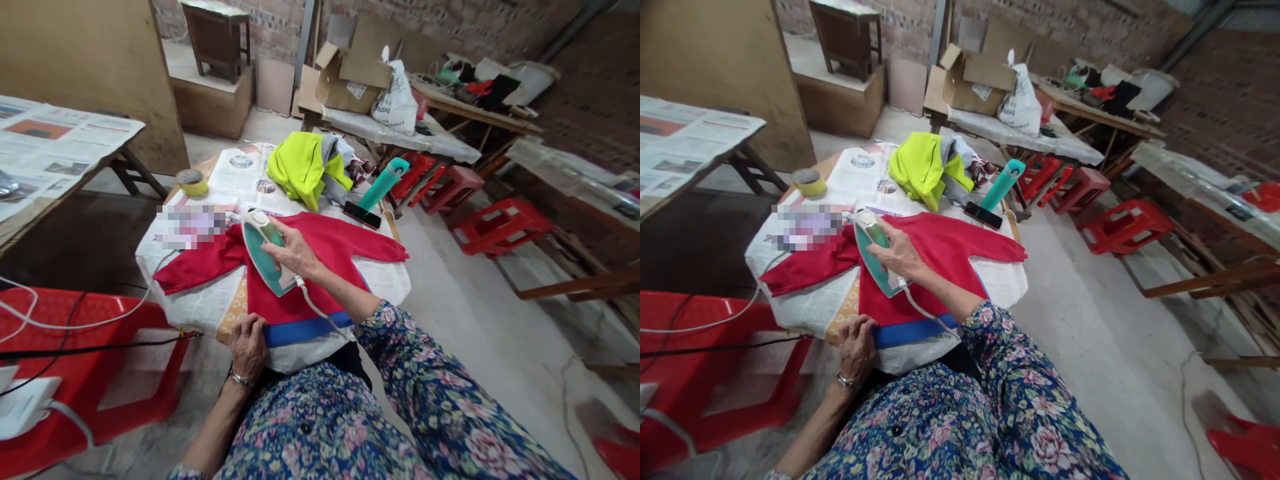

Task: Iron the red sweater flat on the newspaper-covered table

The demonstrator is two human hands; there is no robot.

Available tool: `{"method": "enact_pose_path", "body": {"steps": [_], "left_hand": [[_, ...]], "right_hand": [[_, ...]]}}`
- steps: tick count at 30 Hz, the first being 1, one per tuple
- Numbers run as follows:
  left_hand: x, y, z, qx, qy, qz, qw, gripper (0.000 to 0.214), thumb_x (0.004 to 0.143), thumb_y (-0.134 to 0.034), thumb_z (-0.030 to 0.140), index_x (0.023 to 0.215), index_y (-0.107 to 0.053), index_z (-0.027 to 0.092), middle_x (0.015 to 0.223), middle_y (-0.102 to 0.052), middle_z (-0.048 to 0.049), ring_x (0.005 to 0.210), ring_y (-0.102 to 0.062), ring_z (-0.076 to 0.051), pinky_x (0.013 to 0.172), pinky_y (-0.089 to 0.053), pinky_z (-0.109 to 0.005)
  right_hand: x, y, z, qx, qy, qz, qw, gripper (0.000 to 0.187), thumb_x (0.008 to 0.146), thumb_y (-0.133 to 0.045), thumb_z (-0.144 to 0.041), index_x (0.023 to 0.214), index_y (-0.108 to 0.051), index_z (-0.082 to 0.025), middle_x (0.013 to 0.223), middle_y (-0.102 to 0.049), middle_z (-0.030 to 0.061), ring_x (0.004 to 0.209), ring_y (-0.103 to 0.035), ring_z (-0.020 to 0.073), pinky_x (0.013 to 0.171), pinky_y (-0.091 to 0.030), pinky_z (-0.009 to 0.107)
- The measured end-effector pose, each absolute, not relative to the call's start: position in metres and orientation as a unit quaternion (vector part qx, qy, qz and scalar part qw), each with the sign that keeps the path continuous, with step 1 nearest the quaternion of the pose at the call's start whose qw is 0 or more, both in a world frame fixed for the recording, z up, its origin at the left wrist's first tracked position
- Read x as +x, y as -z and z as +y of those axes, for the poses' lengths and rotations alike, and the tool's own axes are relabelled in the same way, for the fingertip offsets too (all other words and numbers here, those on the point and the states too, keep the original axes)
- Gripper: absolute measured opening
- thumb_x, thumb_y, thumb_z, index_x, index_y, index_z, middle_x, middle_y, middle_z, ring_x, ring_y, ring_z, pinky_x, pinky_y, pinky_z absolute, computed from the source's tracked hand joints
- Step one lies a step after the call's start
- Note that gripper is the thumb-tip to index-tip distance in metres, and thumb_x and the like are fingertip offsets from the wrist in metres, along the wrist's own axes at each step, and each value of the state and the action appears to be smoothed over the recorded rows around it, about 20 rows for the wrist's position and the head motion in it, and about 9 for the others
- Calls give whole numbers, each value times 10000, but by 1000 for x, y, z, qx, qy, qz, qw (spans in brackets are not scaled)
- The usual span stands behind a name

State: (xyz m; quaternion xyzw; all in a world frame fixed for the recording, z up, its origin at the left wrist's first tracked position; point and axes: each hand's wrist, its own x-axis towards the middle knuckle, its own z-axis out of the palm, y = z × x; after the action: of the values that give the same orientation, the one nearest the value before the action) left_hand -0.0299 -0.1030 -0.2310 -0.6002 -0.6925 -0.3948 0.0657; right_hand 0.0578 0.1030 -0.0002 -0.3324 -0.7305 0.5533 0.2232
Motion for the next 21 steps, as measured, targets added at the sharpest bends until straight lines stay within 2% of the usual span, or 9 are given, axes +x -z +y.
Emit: {"method": "enact_pose_path", "body": {"steps": [5, 8, 9, 11, 15, 18, 21], "left_hand": [[-39, 236, -101, -598, 395, -696, 49, 346, 917, -526, 79, 1072, -792, 238, 1103, -732, -126, 1054, -636, -293, 1044, -457, -459], [-51, 242, -98, -604, 403, -685, 56, 325, 914, -523, 97, 1061, -774, 241, 1106, -718, -130, 1061, -636, -303, 1041, -441, -479], [-54, 244, -97, -606, 406, -682, 54, 311, 914, -528, 107, 1057, -768, 243, 1108, -714, -131, 1061, -634, -308, 1038, -437, -487], [-60, 248, -93, -601, 414, -682, 40, 287, 905, -547, 123, 1048, -764, 245, 1120, -709, -134, 1063, -626, -317, 1038, -428, -504], [-61, 249, -88, -577, 436, -690, 19, 289, 867, -572, 118, 1048, -760, 243, 1144, -701, -133, 1058, -615, -323, 1064, -415, -538], [-55, 241, -88, -579, 445, -683, 27, 263, 888, -559, 125, 1048, -733, 239, 1141, -698, -129, 1050, -626, -315, 1059, -421, -540], [-52, 230, -88, -582, 443, -682, 19, 220, 905, -553, 149, 1050, -694, 236, 1122, -695, -123, 1076, -646, -309, 1081, -431, -546]], "right_hand": [[35, 3, 92, -272, -574, -761, 130, 724, 1013, -742, -225, 1707, -536, -248, 741, -608, -77, 528, -565, 109, 522, -507, 201], [13, 9, 93, -237, -590, -768, 76, 644, 1009, -790, -222, 1627, -612, -229, 833, -667, -61, 547, -584, 98, 536, -518, 197], [6, 12, 95, -230, -593, -768, 72, 621, 1001, -816, -232, 1595, -638, -234, 865, -685, -58, 569, -602, 97, 549, -526, 193], [-3, 17, 99, -240, -589, -768, 75, 565, 997, -833, -248, 1541, -681, -247, 795, -663, -76, 583, -625, 115, 549, -522, 191], [10, 16, 104, -275, -572, -764, 119, 505, 1011, -796, -244, 1505, -706, -299, 730, -674, -92, 573, -639, 131, 536, -524, 191], [49, 8, 103, -319, -569, -747, 133, 619, 1008, -789, -217, 1607, -634, -246, 756, -673, -79, 509, -591, 111, 503, -514, 195], [96, 4, 97, -367, -586, -709, 134, 780, 993, -797, -193, 1719, -515, -182, 696, -626, -83, 476, -548, 110, 447, -456, 188]]}}
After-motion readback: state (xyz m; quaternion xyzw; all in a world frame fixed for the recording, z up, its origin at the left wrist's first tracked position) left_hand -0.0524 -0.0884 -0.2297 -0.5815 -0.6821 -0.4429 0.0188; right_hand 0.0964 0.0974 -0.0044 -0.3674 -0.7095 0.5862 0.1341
